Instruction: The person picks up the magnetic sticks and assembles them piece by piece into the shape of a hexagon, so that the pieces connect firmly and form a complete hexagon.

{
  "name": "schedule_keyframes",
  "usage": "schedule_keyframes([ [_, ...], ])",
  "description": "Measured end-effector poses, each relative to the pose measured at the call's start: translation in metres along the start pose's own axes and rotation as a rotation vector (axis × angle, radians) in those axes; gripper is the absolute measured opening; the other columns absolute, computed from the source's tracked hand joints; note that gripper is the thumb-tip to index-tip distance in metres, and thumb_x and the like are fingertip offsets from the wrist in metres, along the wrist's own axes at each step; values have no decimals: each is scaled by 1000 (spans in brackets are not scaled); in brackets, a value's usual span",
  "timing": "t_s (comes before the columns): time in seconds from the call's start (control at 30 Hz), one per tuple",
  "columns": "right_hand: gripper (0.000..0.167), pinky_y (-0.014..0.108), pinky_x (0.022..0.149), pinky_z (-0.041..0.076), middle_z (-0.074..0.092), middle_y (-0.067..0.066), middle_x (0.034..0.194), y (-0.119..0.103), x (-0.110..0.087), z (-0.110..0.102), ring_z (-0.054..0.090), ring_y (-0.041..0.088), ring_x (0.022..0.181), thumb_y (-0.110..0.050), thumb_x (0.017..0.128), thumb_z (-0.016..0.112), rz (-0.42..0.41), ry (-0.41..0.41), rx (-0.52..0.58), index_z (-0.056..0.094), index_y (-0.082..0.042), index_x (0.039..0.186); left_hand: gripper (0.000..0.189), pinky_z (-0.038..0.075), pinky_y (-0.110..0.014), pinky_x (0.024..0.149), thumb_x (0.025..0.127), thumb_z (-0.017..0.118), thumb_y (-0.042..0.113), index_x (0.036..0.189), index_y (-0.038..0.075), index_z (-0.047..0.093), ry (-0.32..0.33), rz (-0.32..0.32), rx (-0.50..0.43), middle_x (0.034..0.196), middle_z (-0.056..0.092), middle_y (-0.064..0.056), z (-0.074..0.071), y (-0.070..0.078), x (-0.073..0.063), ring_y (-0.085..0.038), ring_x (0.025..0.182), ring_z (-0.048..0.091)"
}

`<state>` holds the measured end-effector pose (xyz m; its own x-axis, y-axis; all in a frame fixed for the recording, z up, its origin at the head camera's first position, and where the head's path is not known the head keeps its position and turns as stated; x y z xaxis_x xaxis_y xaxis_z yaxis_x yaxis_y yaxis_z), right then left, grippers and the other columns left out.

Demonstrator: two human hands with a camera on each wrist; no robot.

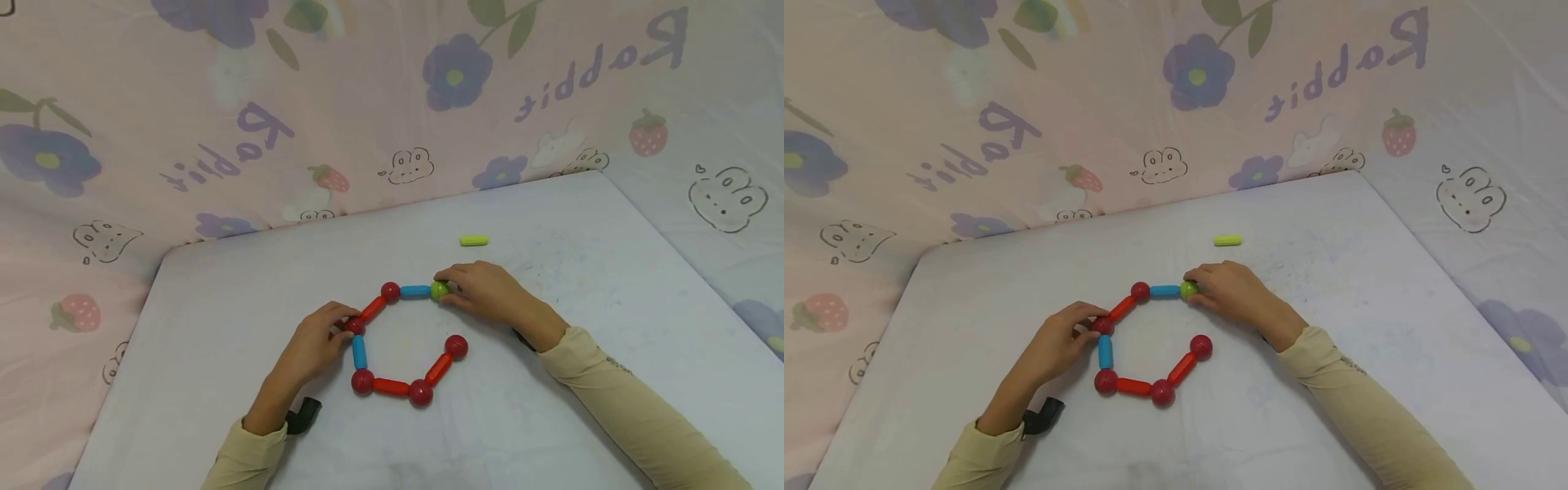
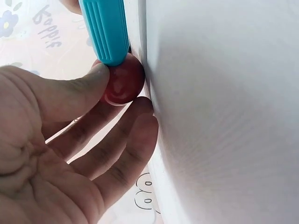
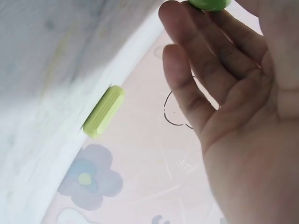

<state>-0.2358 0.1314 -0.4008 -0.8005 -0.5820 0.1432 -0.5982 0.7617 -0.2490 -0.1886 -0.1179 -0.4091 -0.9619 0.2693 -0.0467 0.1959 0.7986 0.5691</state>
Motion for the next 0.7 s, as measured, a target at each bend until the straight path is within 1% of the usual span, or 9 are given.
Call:
schedule_keyframes([
  [0.07,42,35,76,56,73,0,105,-1,2,0,64,14,81,-32,86,78,1,-4,-9,68,-13,122,37,59,-35,82,88,73,4,122,15,68,0,-4,-9,115,66,-1,0,-1,0,-18,94,64],
  [0.17,42,36,80,57,73,1,108,-2,7,2,67,16,87,-32,87,77,-2,-18,-31,68,-12,123,35,59,-36,83,88,73,3,121,13,67,-1,-8,-18,114,67,-3,-1,-1,-1,-19,94,65],
  [0.33,45,39,87,57,73,3,113,-4,17,7,69,20,98,-33,89,74,-15,-45,-69,64,-11,128,36,59,-37,83,88,72,3,122,11,66,4,-56,-27,114,66,-6,-2,-6,-2,-21,94,64],
  [0.43,48,40,90,56,72,4,117,-5,18,7,69,21,103,-36,90,74,-6,-57,-91,63,-12,130,36,59,-37,82,88,72,4,122,11,65,5,-83,-22,114,66,-6,-2,-9,-2,-22,93,63],
  [0.57,53,42,94,56,70,3,123,-8,5,3,67,23,112,-44,88,73,15,-57,-74,62,-16,132,35,59,-37,82,88,72,5,122,11,65,6,-91,-9,114,66,-6,-5,-11,-1,-22,94,63],
  [0.63,56,44,97,54,68,2,126,-12,-5,1,65,23,115,-49,87,72,7,-61,-37,62,-18,132,35,59,-38,83,89,72,5,122,10,65,8,-95,-3,114,66,-6,-7,-11,0,-22,94,63],
  [0.7,60,45,99,53,66,0,129,-18,-15,2,64,23,117,-56,87,69,-18,-81,-3,60,-19,133,34,58,-38,83,89,71,6,122,10,65,8,-100,-1,114,66,-6,-9,-12,0,-22,95,64],
])
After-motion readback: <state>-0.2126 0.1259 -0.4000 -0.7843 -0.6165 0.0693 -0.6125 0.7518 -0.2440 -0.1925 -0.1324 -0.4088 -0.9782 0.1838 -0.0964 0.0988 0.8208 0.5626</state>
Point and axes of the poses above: each hand's wrist, its own x-axis towards the middle knuckle, its own z-axis out of the palm, y = z × x, the point moved 8 cm from there along x, towards the middle knuckle
